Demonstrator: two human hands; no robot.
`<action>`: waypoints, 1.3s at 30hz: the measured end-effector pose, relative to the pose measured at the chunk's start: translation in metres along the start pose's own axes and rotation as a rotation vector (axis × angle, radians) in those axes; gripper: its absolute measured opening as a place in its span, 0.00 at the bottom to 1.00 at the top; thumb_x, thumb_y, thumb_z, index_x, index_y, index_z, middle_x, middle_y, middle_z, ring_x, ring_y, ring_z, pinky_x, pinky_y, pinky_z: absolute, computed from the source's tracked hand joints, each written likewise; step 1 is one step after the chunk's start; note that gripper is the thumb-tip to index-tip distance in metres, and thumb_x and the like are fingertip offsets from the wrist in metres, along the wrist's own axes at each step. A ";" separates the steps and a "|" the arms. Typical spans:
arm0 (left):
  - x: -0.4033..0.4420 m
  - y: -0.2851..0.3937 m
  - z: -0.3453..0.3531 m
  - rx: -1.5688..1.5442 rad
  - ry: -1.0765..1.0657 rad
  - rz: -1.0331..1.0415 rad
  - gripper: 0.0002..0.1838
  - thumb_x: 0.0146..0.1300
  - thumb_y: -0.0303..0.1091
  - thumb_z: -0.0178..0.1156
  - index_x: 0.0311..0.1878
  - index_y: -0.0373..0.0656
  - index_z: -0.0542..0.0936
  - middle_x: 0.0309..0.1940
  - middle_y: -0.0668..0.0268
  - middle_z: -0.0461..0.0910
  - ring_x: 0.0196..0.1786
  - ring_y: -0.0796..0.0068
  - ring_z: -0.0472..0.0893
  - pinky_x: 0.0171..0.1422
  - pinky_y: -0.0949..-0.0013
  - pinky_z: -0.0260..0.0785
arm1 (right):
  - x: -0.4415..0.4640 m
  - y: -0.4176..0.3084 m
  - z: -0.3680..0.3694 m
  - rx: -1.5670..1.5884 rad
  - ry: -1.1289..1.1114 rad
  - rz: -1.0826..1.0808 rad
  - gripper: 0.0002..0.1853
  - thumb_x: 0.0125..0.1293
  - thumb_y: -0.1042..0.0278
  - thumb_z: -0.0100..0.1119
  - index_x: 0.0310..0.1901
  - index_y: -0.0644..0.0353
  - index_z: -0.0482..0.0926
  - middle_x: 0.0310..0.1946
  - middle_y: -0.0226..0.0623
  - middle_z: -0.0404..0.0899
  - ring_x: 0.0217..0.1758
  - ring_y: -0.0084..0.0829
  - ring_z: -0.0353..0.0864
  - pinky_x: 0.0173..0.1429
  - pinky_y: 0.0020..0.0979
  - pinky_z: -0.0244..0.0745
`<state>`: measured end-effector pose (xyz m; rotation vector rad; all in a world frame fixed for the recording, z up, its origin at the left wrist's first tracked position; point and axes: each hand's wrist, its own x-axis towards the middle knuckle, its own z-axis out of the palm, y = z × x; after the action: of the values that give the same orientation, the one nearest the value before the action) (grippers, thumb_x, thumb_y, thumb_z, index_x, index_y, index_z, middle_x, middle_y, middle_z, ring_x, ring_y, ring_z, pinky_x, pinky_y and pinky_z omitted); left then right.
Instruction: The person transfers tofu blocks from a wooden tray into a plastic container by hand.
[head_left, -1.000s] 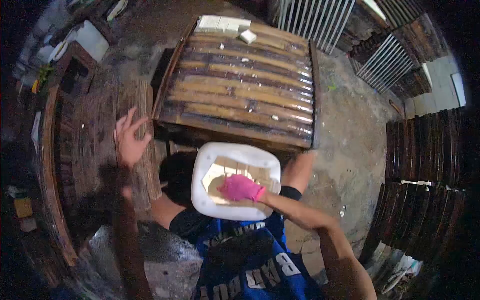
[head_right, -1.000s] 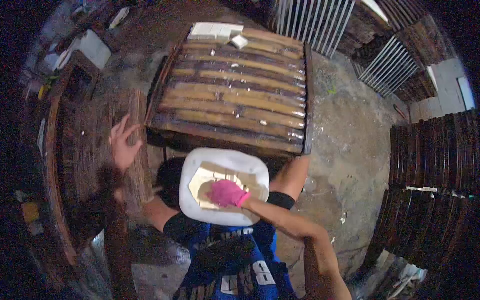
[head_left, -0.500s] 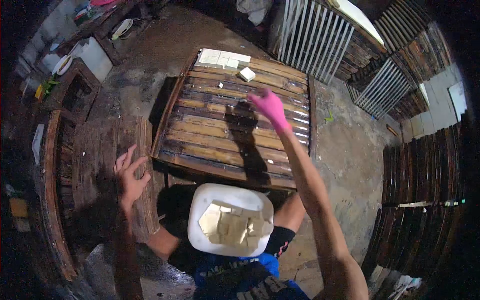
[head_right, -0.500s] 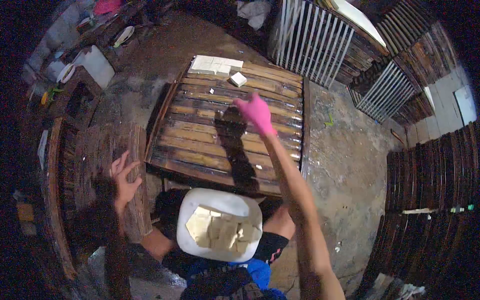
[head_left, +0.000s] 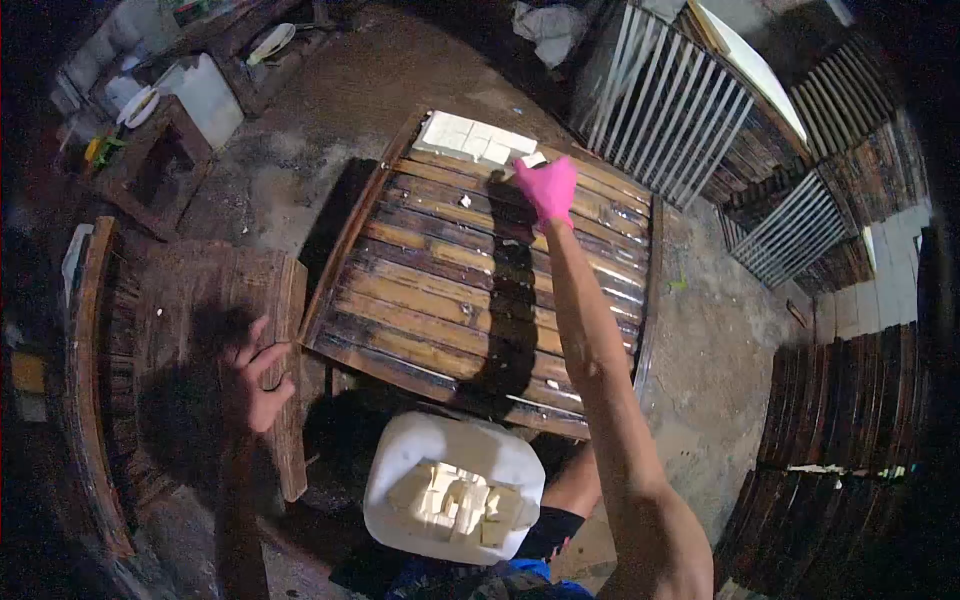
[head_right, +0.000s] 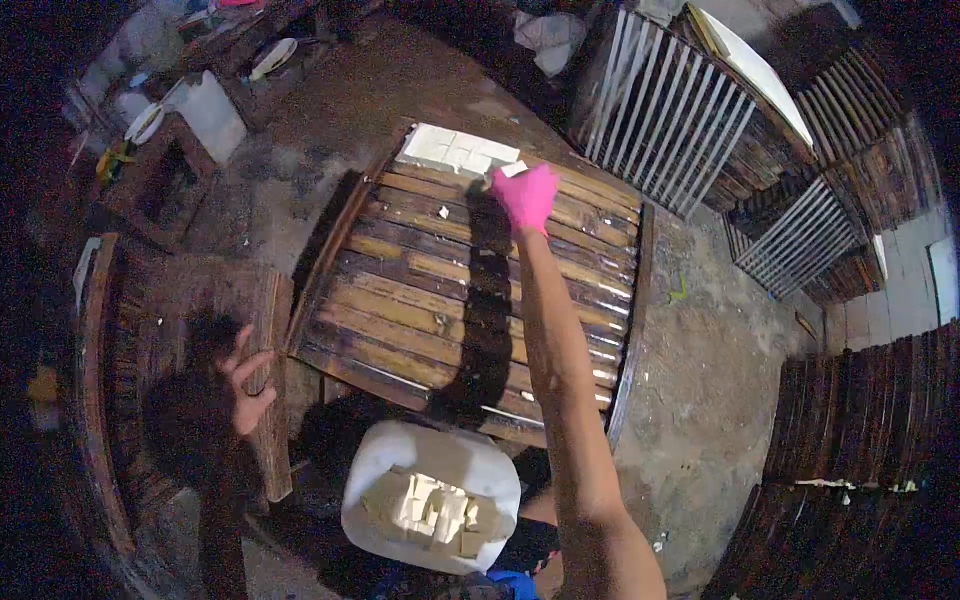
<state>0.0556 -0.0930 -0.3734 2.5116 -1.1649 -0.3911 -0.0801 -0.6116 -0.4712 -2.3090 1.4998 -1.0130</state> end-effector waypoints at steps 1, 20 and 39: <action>-0.001 -0.010 0.006 0.011 0.030 0.049 0.26 0.47 0.27 0.71 0.55 0.47 0.84 0.76 0.65 0.63 0.74 0.53 0.65 0.77 0.51 0.58 | -0.001 -0.001 -0.001 -0.028 -0.008 0.076 0.32 0.50 0.50 0.76 0.48 0.65 0.74 0.46 0.52 0.77 0.51 0.54 0.79 0.53 0.49 0.77; 0.002 -0.022 0.018 -0.041 0.244 0.346 0.29 0.41 0.25 0.70 0.53 0.47 0.81 0.72 0.63 0.67 0.69 0.50 0.67 0.73 0.51 0.60 | 0.037 0.036 0.122 -0.200 0.019 0.058 0.18 0.67 0.56 0.50 0.45 0.64 0.79 0.46 0.56 0.80 0.53 0.58 0.76 0.56 0.57 0.70; 0.000 -0.018 0.009 -0.066 0.189 0.236 0.26 0.43 0.31 0.71 0.52 0.49 0.86 0.72 0.65 0.69 0.68 0.55 0.67 0.72 0.53 0.61 | 0.010 -0.016 0.020 2.027 -0.930 0.408 0.36 0.74 0.43 0.37 0.72 0.64 0.63 0.72 0.51 0.64 0.75 0.54 0.63 0.73 0.70 0.57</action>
<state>0.0645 -0.0841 -0.3892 2.2643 -1.3281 -0.1249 -0.0530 -0.6163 -0.4737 -0.5994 0.0538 -0.5118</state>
